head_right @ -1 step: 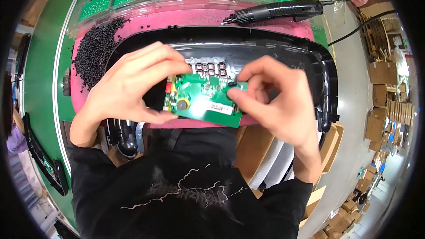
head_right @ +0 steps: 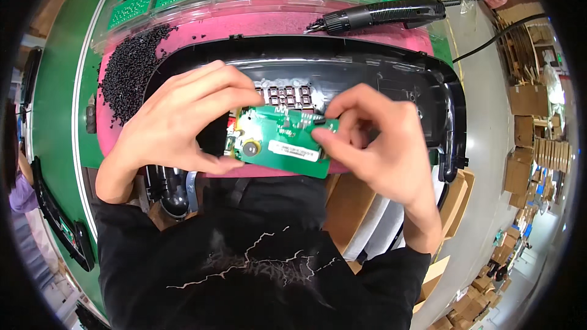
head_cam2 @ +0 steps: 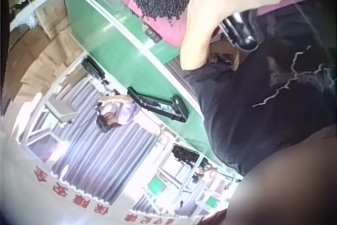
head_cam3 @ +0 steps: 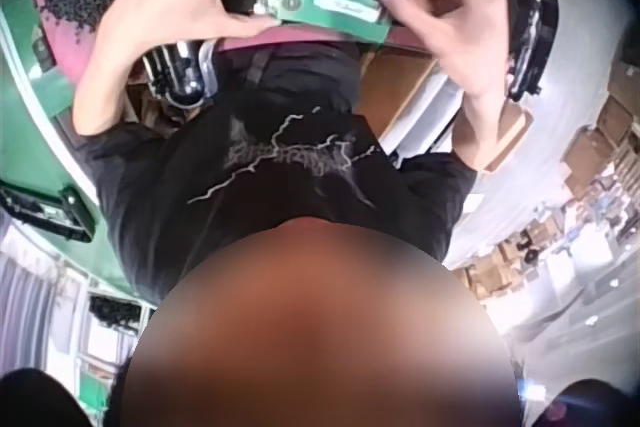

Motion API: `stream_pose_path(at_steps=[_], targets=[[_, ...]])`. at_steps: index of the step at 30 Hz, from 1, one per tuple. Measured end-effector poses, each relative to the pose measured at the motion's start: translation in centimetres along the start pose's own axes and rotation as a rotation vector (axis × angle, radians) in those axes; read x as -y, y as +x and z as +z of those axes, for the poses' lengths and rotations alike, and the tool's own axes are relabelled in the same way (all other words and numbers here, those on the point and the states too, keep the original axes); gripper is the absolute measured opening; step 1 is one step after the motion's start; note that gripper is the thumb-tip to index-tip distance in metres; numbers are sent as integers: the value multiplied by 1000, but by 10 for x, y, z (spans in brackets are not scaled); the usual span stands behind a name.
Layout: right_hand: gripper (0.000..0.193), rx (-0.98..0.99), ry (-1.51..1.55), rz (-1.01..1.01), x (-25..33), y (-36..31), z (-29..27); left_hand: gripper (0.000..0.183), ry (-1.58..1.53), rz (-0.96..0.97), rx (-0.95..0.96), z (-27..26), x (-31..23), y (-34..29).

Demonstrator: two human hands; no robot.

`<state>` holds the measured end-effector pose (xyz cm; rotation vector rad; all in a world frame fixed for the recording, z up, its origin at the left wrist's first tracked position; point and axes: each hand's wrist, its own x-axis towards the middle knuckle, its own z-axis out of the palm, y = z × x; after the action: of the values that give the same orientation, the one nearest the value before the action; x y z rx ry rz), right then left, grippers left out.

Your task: Assembling electronic circuit boards into plastic housings and packing finished units into boxes.

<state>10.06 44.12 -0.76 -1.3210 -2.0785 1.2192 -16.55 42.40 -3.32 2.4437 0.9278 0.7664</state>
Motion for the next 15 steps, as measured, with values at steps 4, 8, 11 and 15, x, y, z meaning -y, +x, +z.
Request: stream_pose_path(at_steps=[4,8,11,15], targets=[[15,59,44,58,-6,-2,12,62,-12,69,65,0,7,-2],[16,16,-83,-117,-12,-1,14,61,-19,63,74,0,9,-3],[16,-77,-53,-178,-21,3,15,60,-18,65,8,-1,11,-3],[27,20,195,-125,-23,12,6,60,-53,-34,4,-3,15,-5]])
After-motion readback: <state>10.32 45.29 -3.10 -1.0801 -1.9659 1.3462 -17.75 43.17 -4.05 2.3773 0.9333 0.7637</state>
